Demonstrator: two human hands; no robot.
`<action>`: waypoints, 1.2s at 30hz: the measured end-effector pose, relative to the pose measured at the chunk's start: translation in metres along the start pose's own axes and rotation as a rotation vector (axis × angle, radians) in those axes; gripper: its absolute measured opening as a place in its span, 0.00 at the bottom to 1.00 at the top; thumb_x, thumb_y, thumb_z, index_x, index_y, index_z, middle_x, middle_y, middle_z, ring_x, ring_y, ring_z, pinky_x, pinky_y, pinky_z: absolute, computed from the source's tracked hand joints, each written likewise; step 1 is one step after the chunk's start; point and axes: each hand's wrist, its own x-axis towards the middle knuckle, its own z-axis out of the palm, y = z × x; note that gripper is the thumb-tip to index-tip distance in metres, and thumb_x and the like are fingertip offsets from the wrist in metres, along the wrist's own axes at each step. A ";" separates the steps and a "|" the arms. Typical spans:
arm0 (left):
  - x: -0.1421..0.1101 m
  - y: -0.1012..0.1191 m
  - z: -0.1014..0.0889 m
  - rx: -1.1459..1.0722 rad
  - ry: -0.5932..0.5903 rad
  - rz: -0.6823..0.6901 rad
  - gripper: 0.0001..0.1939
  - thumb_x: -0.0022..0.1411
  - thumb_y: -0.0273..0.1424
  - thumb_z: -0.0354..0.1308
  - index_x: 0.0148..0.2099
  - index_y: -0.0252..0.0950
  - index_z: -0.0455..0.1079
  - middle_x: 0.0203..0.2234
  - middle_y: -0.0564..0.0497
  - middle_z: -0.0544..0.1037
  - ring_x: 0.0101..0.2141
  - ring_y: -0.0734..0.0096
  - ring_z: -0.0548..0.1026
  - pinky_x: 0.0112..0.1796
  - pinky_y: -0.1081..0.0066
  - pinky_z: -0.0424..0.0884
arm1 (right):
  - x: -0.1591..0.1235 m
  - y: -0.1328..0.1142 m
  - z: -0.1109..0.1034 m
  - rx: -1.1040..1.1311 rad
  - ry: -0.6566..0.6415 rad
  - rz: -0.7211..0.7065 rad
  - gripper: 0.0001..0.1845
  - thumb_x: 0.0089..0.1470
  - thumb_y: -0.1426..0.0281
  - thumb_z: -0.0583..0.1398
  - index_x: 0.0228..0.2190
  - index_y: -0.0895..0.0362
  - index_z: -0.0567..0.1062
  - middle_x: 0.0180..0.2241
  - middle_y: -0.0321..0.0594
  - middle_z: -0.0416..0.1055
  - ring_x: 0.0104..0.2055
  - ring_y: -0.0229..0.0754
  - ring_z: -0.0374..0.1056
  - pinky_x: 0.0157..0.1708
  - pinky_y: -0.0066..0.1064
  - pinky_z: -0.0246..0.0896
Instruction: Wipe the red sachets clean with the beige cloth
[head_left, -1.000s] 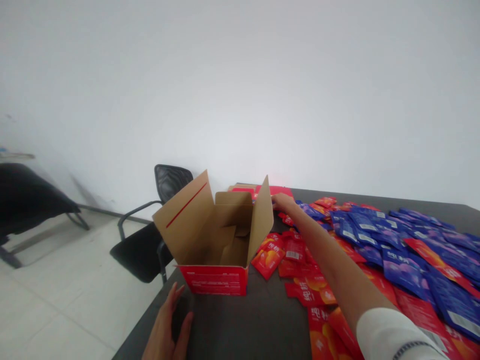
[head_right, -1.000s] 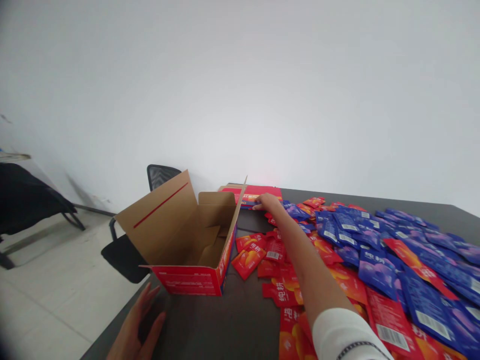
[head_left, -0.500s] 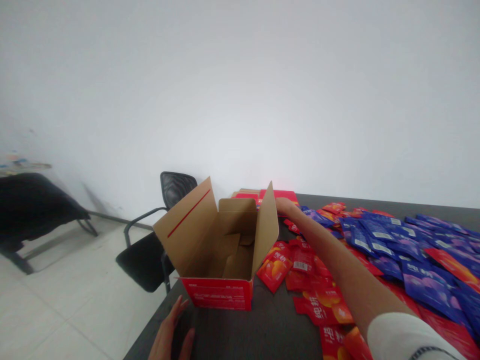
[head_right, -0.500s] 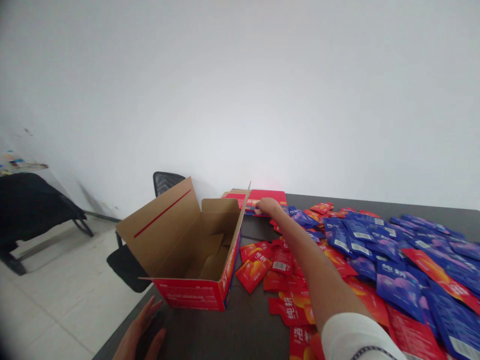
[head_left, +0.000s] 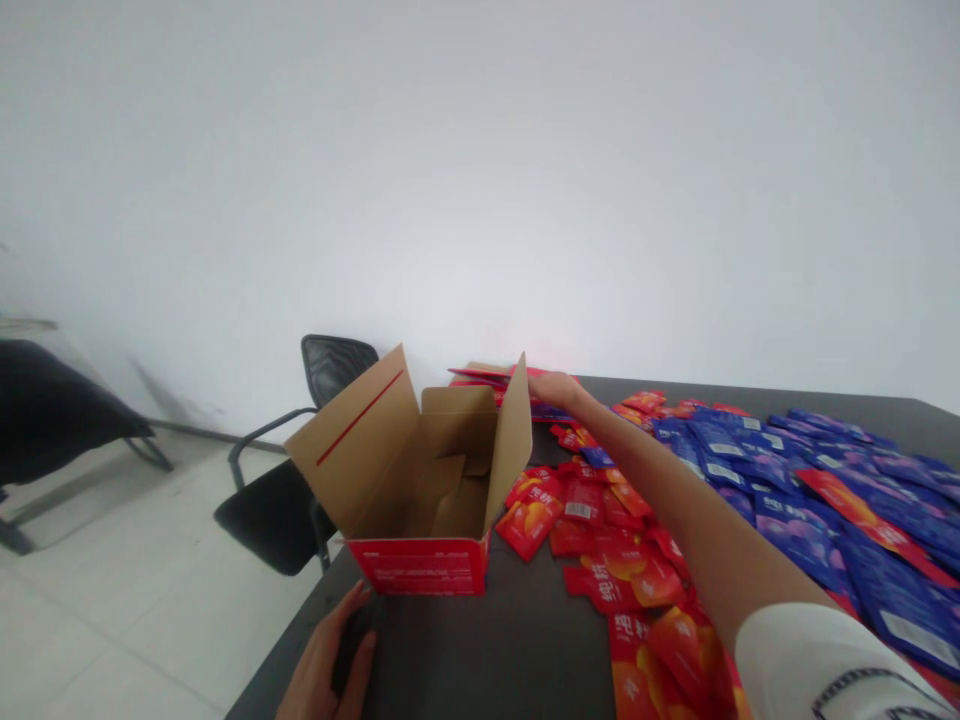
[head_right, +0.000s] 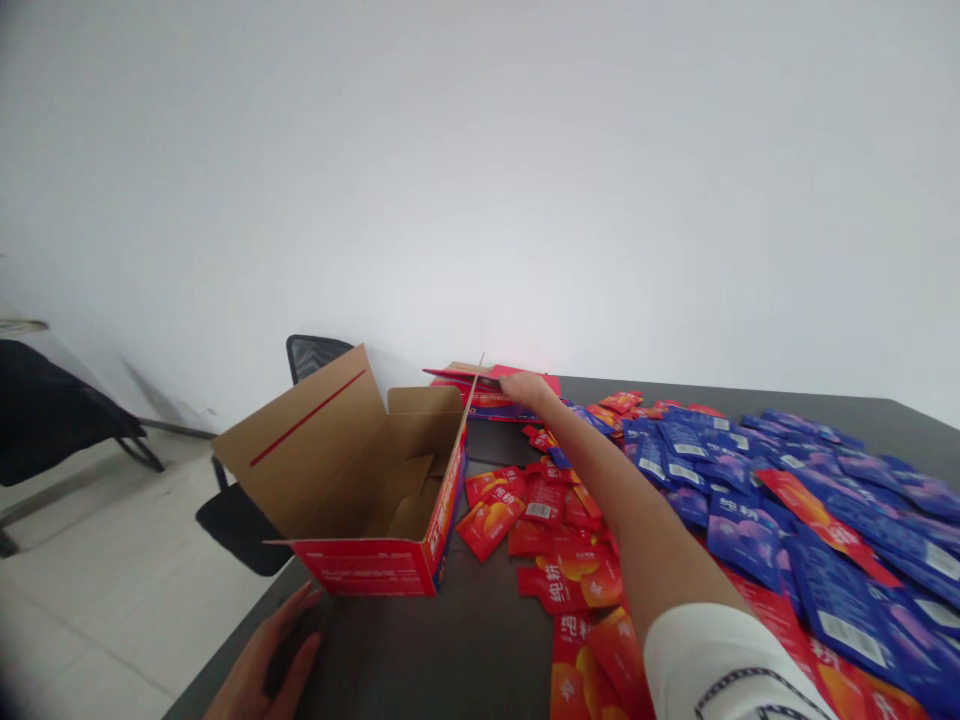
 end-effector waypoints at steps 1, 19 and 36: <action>0.000 0.001 0.000 0.000 0.008 0.014 0.28 0.66 0.48 0.53 0.61 0.39 0.70 0.57 0.44 0.79 0.55 0.49 0.78 0.57 0.49 0.75 | -0.004 0.006 -0.010 0.005 0.032 0.043 0.20 0.69 0.61 0.59 0.55 0.59 0.73 0.52 0.50 0.74 0.52 0.50 0.73 0.53 0.49 0.68; -0.024 0.080 -0.026 0.011 0.269 0.016 0.20 0.64 0.51 0.55 0.40 0.38 0.72 0.33 0.47 0.76 0.34 0.58 0.75 0.39 0.62 0.71 | -0.289 0.097 -0.154 0.570 0.881 0.531 0.27 0.69 0.58 0.44 0.39 0.61 0.77 0.34 0.46 0.80 0.36 0.43 0.74 0.31 0.30 0.63; -0.128 0.366 0.044 -1.312 -0.352 -0.250 0.29 0.59 0.52 0.67 0.54 0.37 0.72 0.47 0.41 0.83 0.46 0.51 0.83 0.43 0.62 0.80 | -0.494 -0.126 -0.044 1.829 1.004 0.638 0.13 0.57 0.54 0.65 0.42 0.45 0.76 0.43 0.35 0.80 0.42 0.47 0.79 0.43 0.41 0.77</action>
